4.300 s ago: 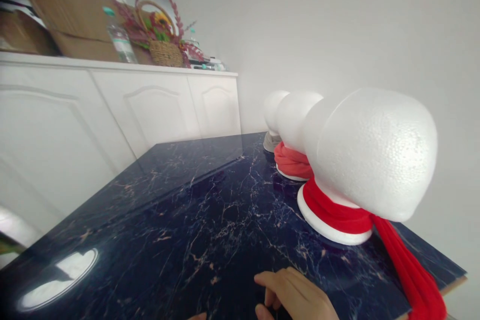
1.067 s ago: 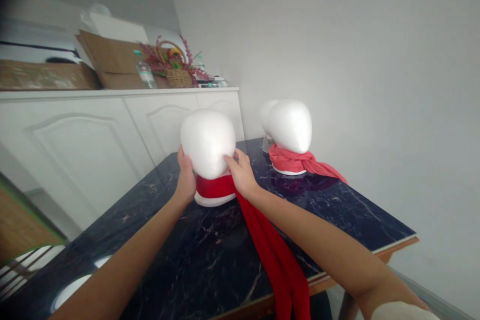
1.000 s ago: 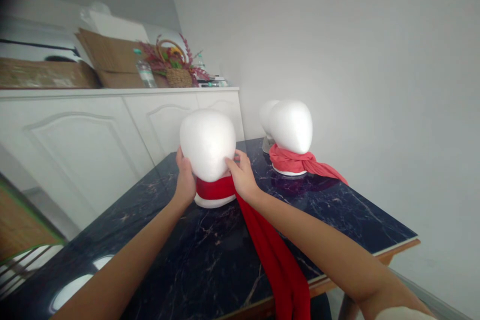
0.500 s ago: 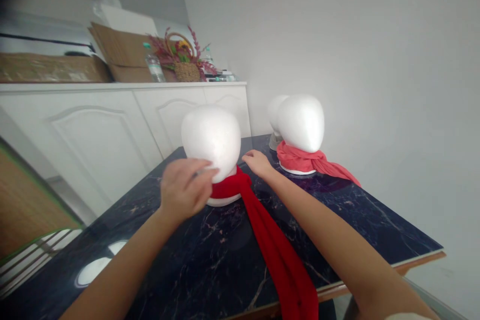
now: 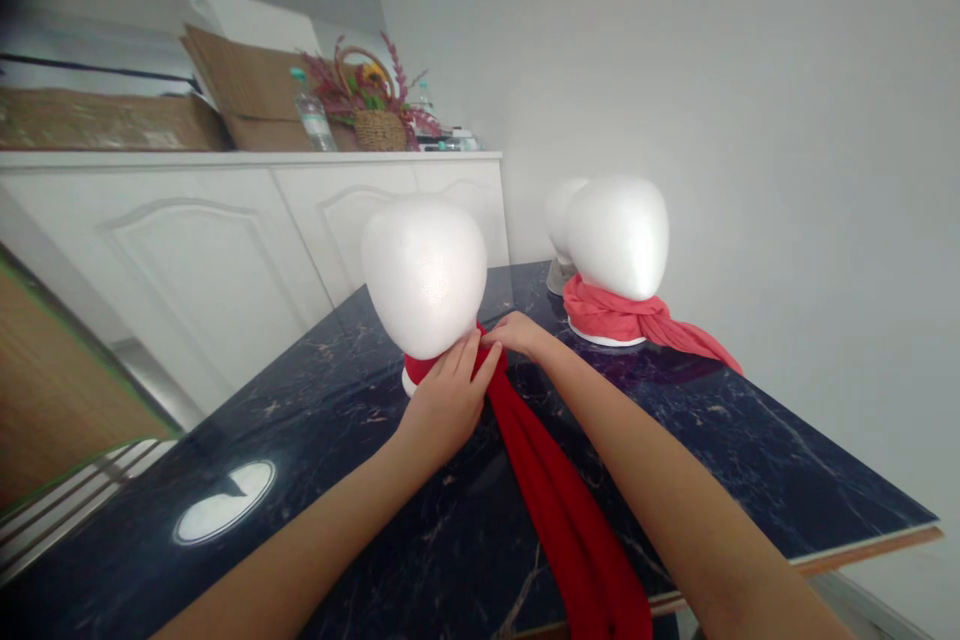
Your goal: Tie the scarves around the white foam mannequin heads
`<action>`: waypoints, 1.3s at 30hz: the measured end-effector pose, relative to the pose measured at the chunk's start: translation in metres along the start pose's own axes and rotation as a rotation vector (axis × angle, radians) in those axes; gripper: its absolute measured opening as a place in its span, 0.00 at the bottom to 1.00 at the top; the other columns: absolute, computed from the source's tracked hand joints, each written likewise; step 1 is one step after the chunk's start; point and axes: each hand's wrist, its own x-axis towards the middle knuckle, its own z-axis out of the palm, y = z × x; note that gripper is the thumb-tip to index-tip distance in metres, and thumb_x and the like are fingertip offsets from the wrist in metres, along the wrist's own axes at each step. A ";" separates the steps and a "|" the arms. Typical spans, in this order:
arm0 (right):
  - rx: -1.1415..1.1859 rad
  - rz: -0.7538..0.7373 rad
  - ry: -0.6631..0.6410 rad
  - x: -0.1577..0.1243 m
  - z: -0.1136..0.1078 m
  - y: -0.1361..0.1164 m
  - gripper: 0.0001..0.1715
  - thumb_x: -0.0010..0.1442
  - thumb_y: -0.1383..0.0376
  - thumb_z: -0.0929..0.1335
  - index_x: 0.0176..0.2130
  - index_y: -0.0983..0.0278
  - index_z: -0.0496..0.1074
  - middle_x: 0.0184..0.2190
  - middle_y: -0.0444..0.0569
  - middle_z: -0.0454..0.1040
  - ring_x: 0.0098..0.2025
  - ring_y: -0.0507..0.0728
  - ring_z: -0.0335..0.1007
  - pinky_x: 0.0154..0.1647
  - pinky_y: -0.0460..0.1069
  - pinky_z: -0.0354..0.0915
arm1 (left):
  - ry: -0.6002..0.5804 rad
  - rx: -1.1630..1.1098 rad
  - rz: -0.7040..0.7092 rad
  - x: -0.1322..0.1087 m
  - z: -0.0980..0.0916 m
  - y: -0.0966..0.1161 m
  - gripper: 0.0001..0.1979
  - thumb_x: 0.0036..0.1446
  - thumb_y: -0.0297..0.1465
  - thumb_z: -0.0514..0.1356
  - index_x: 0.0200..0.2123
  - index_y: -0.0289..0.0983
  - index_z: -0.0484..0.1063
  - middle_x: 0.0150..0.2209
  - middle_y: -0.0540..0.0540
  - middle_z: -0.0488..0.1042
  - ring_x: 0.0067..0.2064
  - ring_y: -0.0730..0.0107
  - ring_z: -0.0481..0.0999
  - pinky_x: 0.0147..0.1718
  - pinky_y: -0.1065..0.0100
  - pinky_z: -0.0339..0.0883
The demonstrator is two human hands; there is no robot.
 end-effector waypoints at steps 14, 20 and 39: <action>-0.037 0.074 0.047 0.004 0.007 -0.005 0.05 0.52 0.73 0.66 0.26 0.65 0.66 0.18 0.42 0.68 0.23 0.49 0.66 0.26 0.43 0.65 | -0.186 -0.096 0.002 0.004 0.002 -0.015 0.14 0.65 0.22 0.46 0.41 0.30 0.71 0.37 0.38 0.73 0.43 0.55 0.75 0.42 0.59 0.70; -0.395 -0.016 0.070 0.011 0.003 -0.009 0.06 0.51 0.74 0.67 0.33 0.66 0.70 0.25 0.48 0.74 0.28 0.56 0.74 0.29 0.46 0.68 | -0.280 -0.166 0.000 -0.002 -0.006 -0.030 0.11 0.63 0.21 0.49 0.44 0.31 0.69 0.43 0.37 0.73 0.46 0.57 0.75 0.45 0.59 0.70; -1.213 -0.657 -0.089 0.027 -0.019 -0.005 0.16 0.69 0.73 0.59 0.52 0.69 0.70 0.54 0.62 0.71 0.56 0.61 0.67 0.53 0.53 0.62 | -0.445 -0.554 -0.005 -0.057 -0.024 -0.097 0.14 0.69 0.35 0.45 0.48 0.37 0.67 0.41 0.41 0.77 0.43 0.60 0.77 0.43 0.62 0.68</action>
